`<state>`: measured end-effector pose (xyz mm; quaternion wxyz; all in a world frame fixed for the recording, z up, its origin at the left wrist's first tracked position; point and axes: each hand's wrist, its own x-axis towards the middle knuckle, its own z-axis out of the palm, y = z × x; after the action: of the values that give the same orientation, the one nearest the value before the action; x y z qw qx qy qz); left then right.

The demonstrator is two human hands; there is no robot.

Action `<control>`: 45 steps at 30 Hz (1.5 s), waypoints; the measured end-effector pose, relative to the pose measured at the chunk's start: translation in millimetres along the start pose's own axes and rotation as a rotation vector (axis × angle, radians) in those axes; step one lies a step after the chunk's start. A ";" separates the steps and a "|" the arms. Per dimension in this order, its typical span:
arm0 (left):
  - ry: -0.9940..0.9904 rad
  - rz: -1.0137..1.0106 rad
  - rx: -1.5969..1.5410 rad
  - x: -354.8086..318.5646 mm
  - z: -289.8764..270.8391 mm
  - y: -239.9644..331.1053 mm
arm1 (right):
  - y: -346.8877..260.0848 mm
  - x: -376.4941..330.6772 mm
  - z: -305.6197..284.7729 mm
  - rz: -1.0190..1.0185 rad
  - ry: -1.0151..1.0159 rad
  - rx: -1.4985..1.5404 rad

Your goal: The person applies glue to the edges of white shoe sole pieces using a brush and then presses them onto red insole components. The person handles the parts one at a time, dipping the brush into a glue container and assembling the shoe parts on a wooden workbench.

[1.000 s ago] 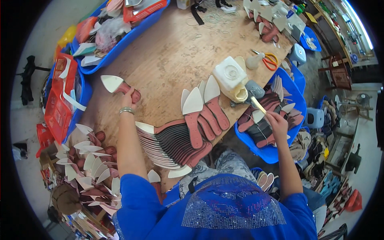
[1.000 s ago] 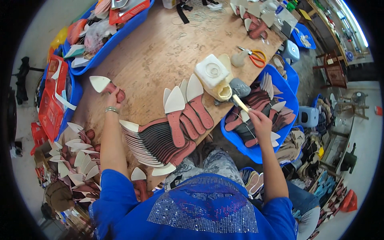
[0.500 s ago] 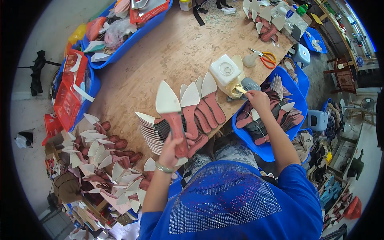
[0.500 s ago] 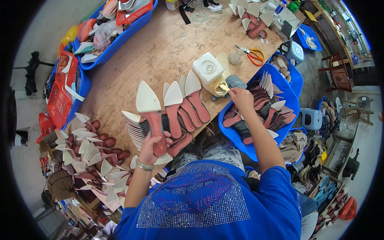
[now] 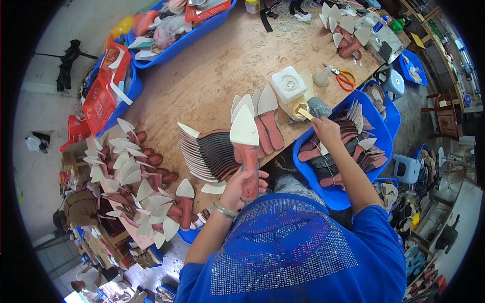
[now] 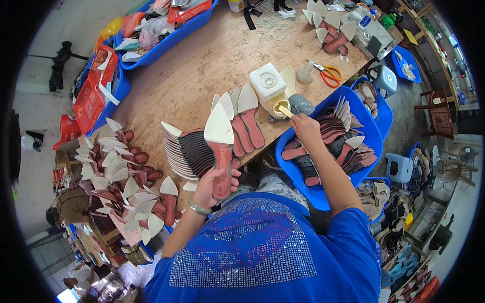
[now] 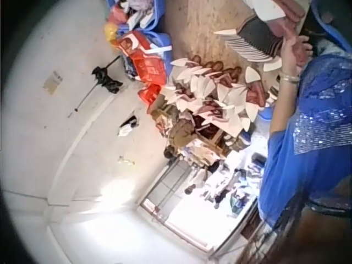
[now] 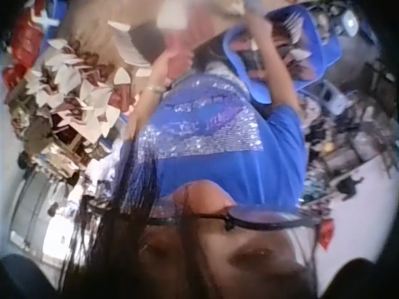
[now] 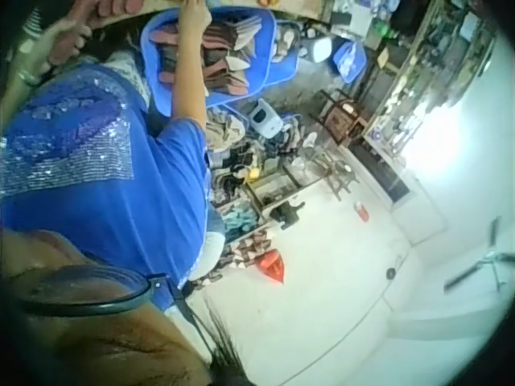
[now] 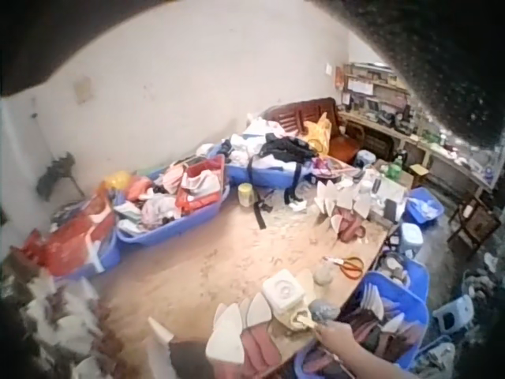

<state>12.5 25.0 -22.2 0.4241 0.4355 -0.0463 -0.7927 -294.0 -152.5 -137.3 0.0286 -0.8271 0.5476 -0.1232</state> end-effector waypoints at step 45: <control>0.141 0.448 -0.346 -166.4 -33.3 -59.8 | -278.3 42.7 -99.8 -0.565 0.174 0.901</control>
<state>42.4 191.5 39.2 0.6586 0.3895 0.0243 -0.6433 -51.5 -71.8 17.4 0.3012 -0.8347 0.1971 -0.4168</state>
